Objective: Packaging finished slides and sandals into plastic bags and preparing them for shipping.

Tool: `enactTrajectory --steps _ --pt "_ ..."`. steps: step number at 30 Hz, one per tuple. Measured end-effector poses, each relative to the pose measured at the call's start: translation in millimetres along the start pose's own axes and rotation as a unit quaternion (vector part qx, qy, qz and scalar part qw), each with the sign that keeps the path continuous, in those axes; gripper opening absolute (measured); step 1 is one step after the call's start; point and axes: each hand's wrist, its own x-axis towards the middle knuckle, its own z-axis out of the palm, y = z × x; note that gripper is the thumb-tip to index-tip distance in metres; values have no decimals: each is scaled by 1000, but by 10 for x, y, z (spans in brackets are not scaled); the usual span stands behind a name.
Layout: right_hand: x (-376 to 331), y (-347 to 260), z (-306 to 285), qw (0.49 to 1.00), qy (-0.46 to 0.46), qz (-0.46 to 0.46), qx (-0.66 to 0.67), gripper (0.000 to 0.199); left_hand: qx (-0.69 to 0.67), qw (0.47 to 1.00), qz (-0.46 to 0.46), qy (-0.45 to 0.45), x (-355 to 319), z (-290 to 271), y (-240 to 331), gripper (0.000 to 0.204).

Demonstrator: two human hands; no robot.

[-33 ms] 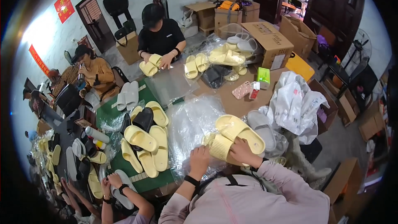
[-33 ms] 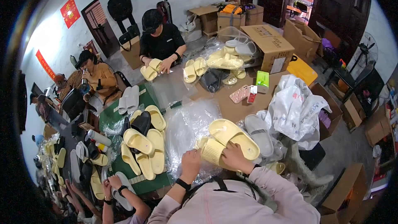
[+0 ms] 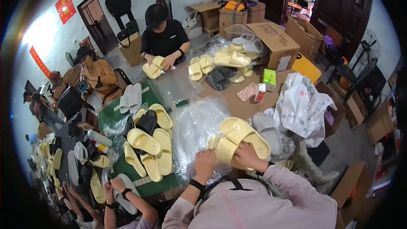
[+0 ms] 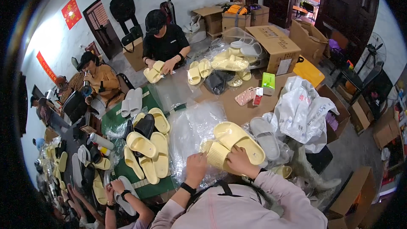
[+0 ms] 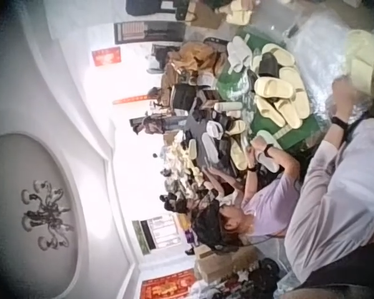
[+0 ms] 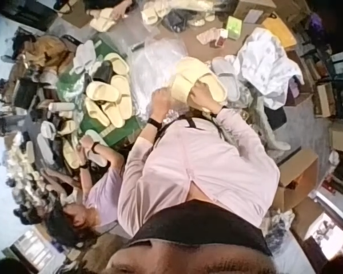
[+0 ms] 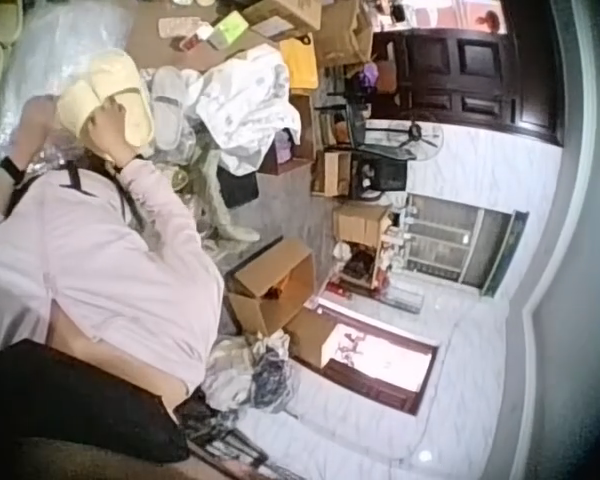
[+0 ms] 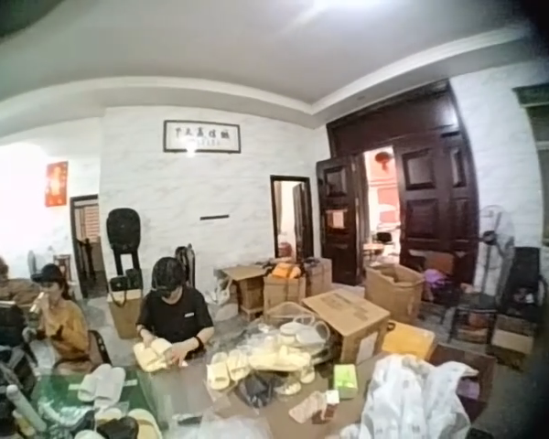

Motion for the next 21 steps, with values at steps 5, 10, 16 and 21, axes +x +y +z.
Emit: enactTrajectory --steps 5,10,16,21 --pt "-72 -320 17 998 -35 -43 -33 19 19 991 11 132 41 -28 69 24" --pt "-210 -575 164 997 -61 -33 -27 20 -49 992 -19 116 -60 -116 50 26" --pt "-291 -722 252 998 -2 45 -50 25 -95 991 52 75 -309 -211 166 28" --pt "-295 -741 247 995 -50 75 -47 28 -242 967 81 -3 -440 -431 365 25"
